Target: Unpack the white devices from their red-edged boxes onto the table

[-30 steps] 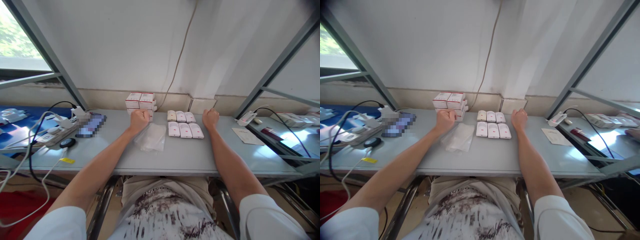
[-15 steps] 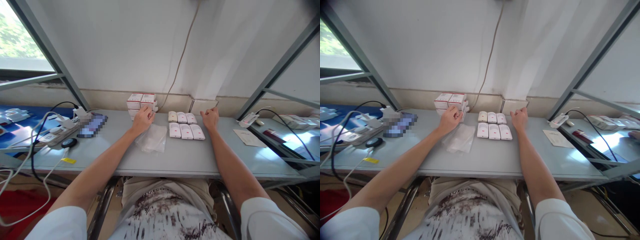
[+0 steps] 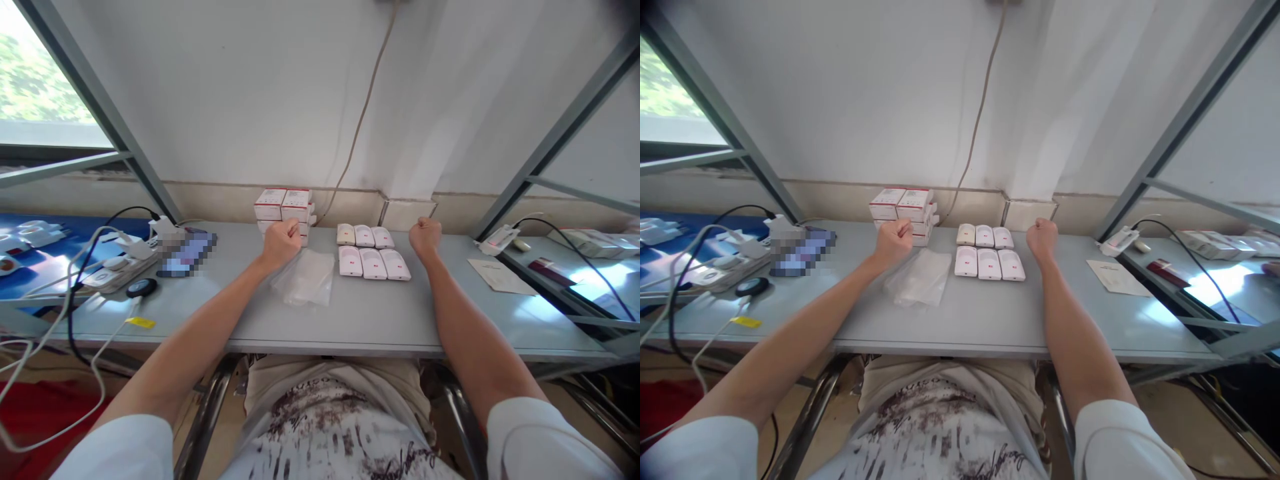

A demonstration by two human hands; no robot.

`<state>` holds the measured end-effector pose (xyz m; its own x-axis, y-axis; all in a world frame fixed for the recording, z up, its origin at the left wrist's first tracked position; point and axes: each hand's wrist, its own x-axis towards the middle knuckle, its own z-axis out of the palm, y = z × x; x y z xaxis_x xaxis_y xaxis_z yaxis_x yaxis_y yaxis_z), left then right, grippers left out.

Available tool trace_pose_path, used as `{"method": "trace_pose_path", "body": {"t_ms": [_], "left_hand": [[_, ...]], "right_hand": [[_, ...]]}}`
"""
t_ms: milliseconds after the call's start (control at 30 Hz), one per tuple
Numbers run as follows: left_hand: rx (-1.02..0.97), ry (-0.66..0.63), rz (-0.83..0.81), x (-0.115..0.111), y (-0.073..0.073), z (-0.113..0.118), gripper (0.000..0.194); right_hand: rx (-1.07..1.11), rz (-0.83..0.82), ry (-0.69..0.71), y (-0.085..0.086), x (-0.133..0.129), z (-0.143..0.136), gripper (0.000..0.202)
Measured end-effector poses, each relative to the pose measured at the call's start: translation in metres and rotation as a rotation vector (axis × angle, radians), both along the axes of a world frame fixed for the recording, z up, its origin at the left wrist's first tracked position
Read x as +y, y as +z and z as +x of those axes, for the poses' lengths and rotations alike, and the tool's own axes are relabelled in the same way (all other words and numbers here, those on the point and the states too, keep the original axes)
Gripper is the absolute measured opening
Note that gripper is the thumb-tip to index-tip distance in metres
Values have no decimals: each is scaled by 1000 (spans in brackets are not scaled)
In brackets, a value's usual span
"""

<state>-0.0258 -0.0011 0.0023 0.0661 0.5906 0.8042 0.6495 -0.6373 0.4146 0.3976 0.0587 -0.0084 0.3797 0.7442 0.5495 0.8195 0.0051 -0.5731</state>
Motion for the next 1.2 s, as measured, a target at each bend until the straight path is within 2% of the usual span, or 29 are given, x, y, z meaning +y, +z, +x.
{"method": "trace_pose_path", "body": {"t_ms": [67, 133, 267, 367, 500, 567, 700, 900, 967, 1100, 1200], "left_hand": [[36, 30, 6, -2, 0, 2, 36], [73, 57, 25, -5, 0, 5, 33], [139, 84, 114, -7, 3, 9, 23], [154, 107, 121, -3, 3, 7, 21], [169, 103, 94, 2, 1, 1, 25], [185, 84, 96, 3, 0, 1, 28], [210, 26, 96, 1, -1, 5, 32], [156, -86, 48, -6, 3, 5, 29], [193, -121, 18, -7, 5, 3, 26], [331, -139, 5, -9, 4, 4, 22], [336, -99, 36, -13, 2, 13, 25]], "right_hand": [[-3, -13, -77, 7, -2, -1, 27], [8, -6, -94, 10, -6, -2, 27], [-13, 63, -37, 8, -10, -5, 20], [-70, 137, 14, 6, -7, -4, 5], [-102, 118, 11, 5, -5, -4, 44], [-115, 116, 27, 6, -8, -5, 52], [-90, 140, 74, 11, -16, -9, 44], [-23, 101, 51, 23, -20, -15, 24], [-43, 88, 26, 26, -20, -17, 21], [-99, 95, 18, 25, -22, -19, 25], [-94, 98, 0, 23, -25, -20, 32]]}}
